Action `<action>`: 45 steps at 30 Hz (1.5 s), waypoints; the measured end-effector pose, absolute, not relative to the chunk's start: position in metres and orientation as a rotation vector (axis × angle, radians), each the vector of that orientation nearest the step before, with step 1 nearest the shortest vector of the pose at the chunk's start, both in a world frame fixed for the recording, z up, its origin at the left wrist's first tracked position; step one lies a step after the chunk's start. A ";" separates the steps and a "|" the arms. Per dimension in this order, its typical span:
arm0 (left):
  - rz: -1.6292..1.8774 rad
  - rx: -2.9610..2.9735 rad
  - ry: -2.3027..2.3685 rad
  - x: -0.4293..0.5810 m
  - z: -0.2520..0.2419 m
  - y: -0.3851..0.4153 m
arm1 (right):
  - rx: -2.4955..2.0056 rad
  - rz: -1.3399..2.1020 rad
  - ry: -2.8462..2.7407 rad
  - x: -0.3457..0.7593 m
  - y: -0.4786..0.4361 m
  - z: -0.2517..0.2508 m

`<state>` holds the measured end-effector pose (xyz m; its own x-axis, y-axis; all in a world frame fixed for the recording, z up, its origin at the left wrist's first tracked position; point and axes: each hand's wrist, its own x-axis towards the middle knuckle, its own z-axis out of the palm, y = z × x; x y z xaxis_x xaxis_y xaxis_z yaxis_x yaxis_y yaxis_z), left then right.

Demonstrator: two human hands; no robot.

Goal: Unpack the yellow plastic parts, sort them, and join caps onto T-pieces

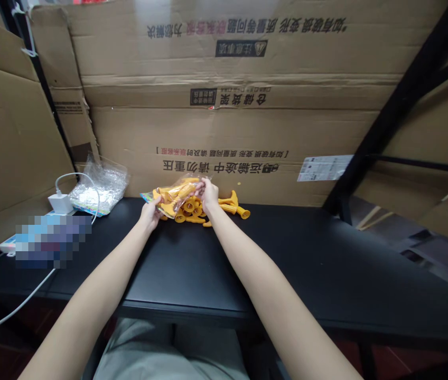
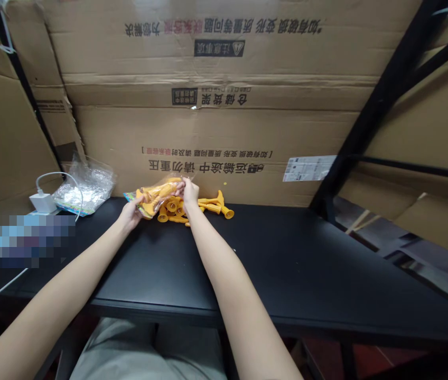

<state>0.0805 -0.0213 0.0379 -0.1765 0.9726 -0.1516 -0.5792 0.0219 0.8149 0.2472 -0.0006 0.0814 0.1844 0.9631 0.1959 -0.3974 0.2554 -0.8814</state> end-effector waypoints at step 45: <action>1.411 1.499 1.089 0.096 0.176 0.011 | -0.730 0.851 -1.270 0.285 0.009 0.183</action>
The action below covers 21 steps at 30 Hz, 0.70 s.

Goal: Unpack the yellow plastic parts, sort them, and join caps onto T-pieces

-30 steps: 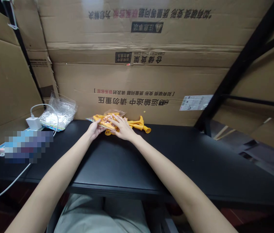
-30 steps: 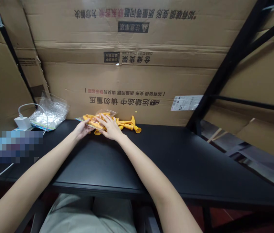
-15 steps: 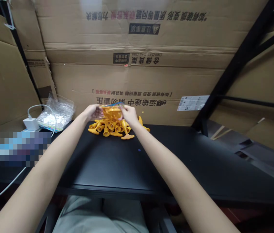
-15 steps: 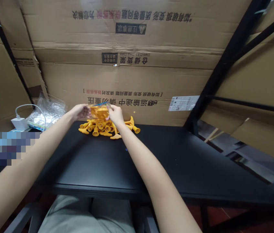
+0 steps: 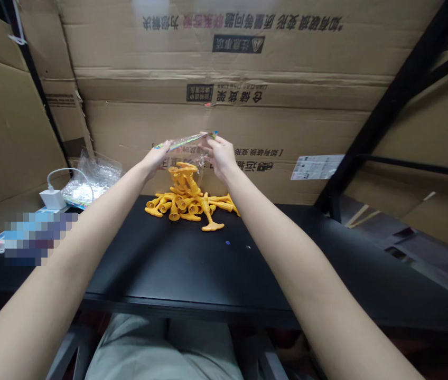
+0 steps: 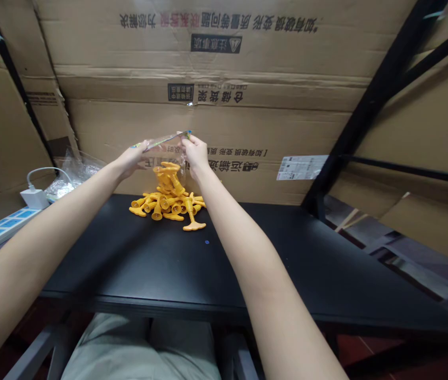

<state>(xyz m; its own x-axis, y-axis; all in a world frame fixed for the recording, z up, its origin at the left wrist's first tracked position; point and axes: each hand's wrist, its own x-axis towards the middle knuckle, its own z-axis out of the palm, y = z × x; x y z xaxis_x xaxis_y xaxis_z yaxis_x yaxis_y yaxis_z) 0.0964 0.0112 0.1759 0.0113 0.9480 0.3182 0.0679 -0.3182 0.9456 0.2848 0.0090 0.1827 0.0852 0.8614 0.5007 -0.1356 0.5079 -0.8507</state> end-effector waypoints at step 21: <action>1.303 1.043 0.812 0.059 0.069 -0.053 | -0.651 0.626 -1.411 0.282 -0.046 0.066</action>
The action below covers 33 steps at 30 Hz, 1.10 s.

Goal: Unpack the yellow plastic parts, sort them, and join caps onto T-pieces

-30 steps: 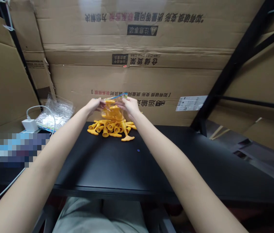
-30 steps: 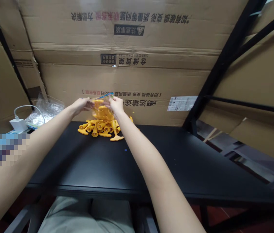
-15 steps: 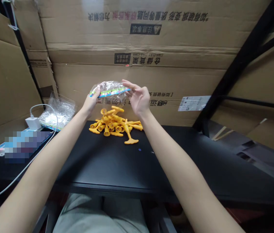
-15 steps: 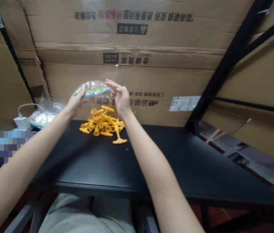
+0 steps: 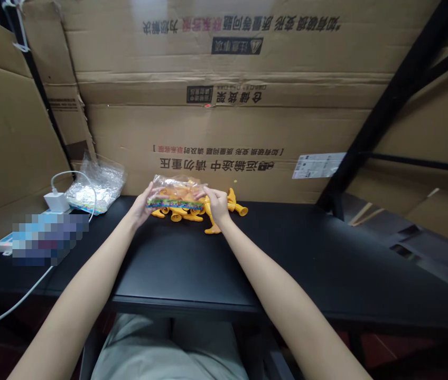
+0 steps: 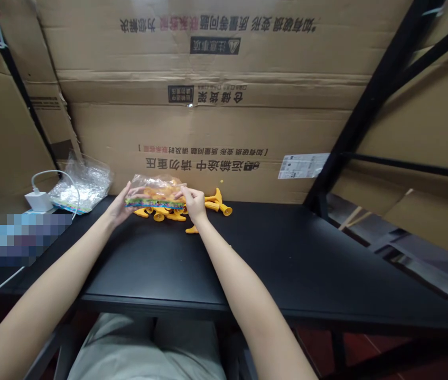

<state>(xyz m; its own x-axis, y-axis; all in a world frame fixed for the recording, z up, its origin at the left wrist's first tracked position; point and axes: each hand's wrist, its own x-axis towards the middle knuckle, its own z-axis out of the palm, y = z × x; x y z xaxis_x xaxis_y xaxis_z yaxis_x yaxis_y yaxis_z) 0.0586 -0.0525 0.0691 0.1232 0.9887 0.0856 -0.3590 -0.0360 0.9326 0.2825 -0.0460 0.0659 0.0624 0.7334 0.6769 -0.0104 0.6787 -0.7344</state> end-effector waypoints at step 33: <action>1.210 1.265 0.645 0.050 0.079 -0.067 | -0.651 1.143 -1.126 0.274 -0.057 0.077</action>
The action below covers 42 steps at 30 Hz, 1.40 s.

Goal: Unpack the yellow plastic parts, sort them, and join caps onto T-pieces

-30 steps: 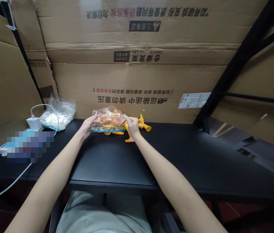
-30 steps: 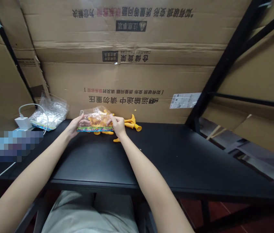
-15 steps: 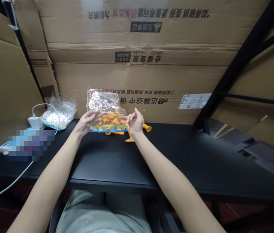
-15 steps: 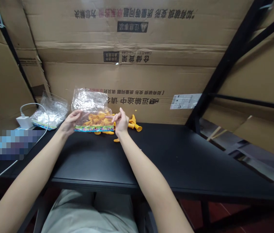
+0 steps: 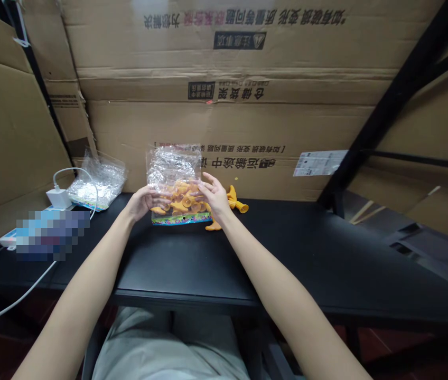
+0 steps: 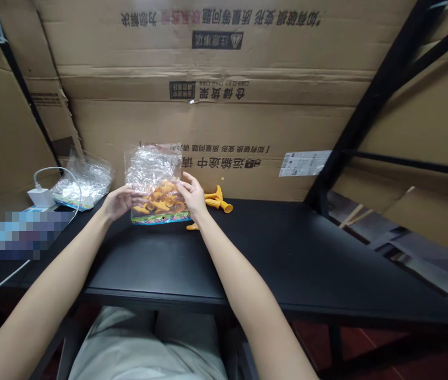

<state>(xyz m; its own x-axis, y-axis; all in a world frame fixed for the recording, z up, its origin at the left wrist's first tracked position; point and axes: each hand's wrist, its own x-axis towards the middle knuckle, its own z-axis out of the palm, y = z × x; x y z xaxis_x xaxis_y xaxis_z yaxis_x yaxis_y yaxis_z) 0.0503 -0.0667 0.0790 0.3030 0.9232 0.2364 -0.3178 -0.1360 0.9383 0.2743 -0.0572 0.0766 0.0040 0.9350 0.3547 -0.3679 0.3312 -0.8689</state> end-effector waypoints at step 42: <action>1.579 1.689 1.190 0.067 0.043 -0.047 | -0.760 0.860 -0.887 0.284 -0.021 0.045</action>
